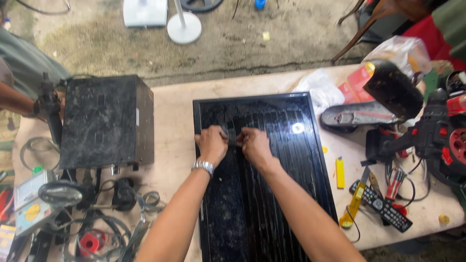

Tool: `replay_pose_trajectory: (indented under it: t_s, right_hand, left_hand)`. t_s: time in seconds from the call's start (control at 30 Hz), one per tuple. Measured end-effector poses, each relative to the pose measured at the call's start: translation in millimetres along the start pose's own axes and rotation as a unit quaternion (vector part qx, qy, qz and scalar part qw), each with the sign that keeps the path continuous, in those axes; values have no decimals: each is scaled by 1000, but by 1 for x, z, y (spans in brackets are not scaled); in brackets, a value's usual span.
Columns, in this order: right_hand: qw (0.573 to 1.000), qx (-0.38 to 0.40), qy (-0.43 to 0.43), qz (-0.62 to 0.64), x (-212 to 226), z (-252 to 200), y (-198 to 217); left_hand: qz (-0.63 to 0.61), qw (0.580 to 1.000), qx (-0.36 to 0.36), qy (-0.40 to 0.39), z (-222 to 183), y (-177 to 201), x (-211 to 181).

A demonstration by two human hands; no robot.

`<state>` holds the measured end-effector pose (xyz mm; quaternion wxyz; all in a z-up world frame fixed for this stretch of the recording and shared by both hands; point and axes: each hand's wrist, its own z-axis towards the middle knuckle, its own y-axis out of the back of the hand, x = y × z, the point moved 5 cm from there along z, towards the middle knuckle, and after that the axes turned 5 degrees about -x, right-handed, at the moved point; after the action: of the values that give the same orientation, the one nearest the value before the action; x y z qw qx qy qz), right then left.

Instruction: Using a small metal blade to scrape a film or residue off a flat television screen on a repair bench.

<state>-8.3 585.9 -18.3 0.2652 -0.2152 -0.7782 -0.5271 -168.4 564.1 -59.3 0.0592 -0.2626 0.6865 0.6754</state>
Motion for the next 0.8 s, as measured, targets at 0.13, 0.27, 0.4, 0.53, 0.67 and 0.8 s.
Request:
replay_pose_trajectory:
  t_s: [0.13,0.27,0.4,0.53,0.67,0.8]
  right_hand:
    - [999,14,-39,23,-6,-24,-5]
    - [997,23,-54,39,-6,-62,-6]
    - [998,15,-62,29,-15,-74,-15]
    - [998,18,-59,29,-26,-91,-21]
    - [998,11,-57,1,-21,-113,-12]
    - [998,9,-57,4,-19,-132,-12]
  left_hand:
    - [-39,996,51,53,-29,14,-6]
    - [45,998,31,3,-58,0,-2]
    - [46,999,-16,5,-77,0,-2]
    - [11,999,-43,25,-104,18,-12]
    - [-5,999,-44,6,-113,-27,15]
    - [34,998,-49,7,-132,-19,9]
